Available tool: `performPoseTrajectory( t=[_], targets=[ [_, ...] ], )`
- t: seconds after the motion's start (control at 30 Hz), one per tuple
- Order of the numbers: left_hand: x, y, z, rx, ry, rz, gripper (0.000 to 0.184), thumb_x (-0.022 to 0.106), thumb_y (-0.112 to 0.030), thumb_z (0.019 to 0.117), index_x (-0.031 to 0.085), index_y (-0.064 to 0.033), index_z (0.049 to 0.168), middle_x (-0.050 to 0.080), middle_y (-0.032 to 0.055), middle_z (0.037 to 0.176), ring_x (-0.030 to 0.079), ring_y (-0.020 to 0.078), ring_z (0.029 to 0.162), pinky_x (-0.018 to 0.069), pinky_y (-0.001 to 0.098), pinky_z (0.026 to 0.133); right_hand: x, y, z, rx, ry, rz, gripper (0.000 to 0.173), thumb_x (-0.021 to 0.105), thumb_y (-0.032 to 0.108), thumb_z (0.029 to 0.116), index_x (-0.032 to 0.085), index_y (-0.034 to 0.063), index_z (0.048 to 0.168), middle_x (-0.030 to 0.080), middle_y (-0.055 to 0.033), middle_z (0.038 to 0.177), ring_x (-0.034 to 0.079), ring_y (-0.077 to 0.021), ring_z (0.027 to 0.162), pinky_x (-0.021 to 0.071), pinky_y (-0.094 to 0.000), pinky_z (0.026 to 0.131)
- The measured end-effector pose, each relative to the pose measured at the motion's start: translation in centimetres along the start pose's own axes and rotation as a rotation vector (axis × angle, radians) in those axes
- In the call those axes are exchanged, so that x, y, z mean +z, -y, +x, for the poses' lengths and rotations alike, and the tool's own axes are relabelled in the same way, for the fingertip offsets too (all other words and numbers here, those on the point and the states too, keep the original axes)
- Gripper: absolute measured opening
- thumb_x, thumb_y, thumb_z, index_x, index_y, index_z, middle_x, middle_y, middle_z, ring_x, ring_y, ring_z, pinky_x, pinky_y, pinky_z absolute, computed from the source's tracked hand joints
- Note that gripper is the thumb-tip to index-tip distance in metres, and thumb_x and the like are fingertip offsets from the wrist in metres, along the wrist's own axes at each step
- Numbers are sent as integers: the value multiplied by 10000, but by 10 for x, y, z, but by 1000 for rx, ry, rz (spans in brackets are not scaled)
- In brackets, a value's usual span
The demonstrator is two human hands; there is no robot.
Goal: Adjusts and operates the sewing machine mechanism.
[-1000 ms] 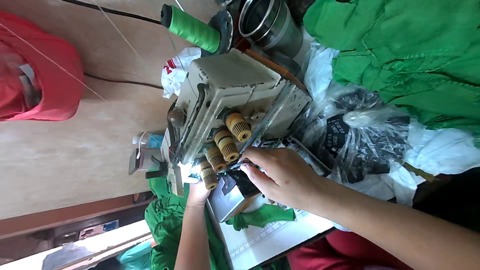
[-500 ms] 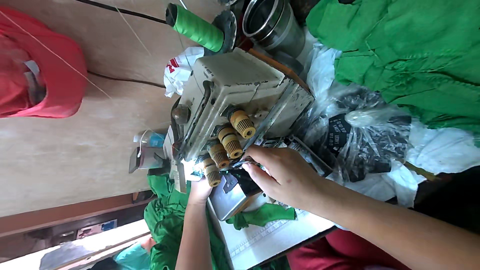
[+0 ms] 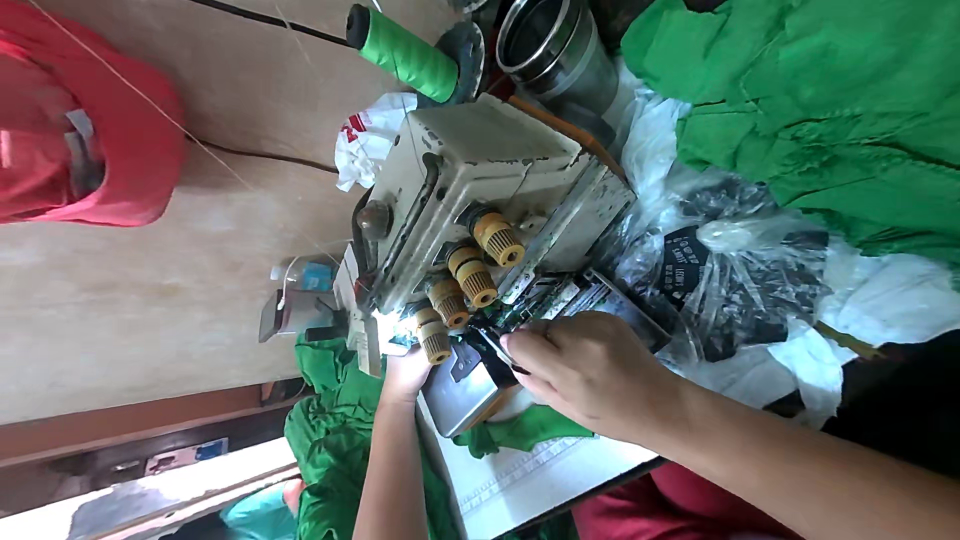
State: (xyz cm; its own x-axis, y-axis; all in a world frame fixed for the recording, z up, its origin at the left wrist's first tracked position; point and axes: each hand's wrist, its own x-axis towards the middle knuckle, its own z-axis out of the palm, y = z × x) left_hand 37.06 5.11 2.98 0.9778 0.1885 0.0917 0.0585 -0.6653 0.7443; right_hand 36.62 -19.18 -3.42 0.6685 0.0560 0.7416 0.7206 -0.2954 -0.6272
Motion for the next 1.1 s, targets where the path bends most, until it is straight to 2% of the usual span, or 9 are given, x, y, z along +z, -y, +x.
performPoseTrajectory(
  t=[0.27,0.43,0.57,0.63,0.77,0.83,0.93,0.97,1.1],
  targets=[
    [3,-5,-1,3,15,-18,372,706,85,764,591,-40,1094,703,-129,934,667,-66,926,559,168,887,-3,1,-13,-34,-41,-58,146,592,161,958,669,107,846,633,-45,628,597,-175,516,423,-280,451],
    [3,-7,0,-3,26,-2,349,699,85,785,592,-22,1099,696,-121,935,660,-70,934,553,160,891,-4,-6,-10,114,-33,97,215,568,226,981,680,86,862,585,-36,620,565,-153,520,428,-283,452],
    [1,-4,0,26,47,-1,337,712,72,783,592,1,1090,694,-118,937,654,-81,938,550,153,888,-14,-20,-12,215,-16,308,295,476,254,1005,689,62,937,697,-63,926,652,-111,868,527,-256,736],
    [1,-2,1,45,51,-20,363,726,57,775,585,11,1105,696,-117,953,656,-79,950,547,152,900,-17,-22,-12,244,-27,483,261,515,196,968,706,19,992,737,-72,989,672,-58,929,541,-204,808],
    [0,-1,1,60,47,-29,388,749,27,766,579,40,1114,696,-104,967,654,-79,955,546,152,899,-15,-16,-5,387,11,639,84,553,77,904,631,48,902,632,18,793,557,68,645,467,-72,570],
    [1,-4,0,39,46,-15,396,741,35,769,574,69,1126,695,-82,968,651,-81,952,543,146,895,-14,-13,0,436,139,493,63,538,99,898,576,71,940,551,32,726,470,25,582,390,-122,519],
    [1,-4,2,27,47,-20,426,753,22,761,567,64,1142,694,-74,967,655,-72,944,548,147,887,-9,-7,3,423,310,251,390,601,246,935,630,71,1283,552,-17,663,513,-137,556,461,-315,523],
    [1,-3,3,41,48,-19,442,763,15,755,567,68,1148,693,-70,973,654,-71,946,548,147,887,-5,-5,4,413,306,194,424,617,295,949,654,95,1321,579,-29,661,533,-170,557,474,-352,527],
    [4,-12,3,12,50,13,451,744,69,760,558,71,1171,668,-62,972,635,-82,936,537,133,871,16,-2,7,348,214,65,219,624,263,976,772,125,1060,702,-67,739,651,-225,606,524,-427,542]
  ],
)
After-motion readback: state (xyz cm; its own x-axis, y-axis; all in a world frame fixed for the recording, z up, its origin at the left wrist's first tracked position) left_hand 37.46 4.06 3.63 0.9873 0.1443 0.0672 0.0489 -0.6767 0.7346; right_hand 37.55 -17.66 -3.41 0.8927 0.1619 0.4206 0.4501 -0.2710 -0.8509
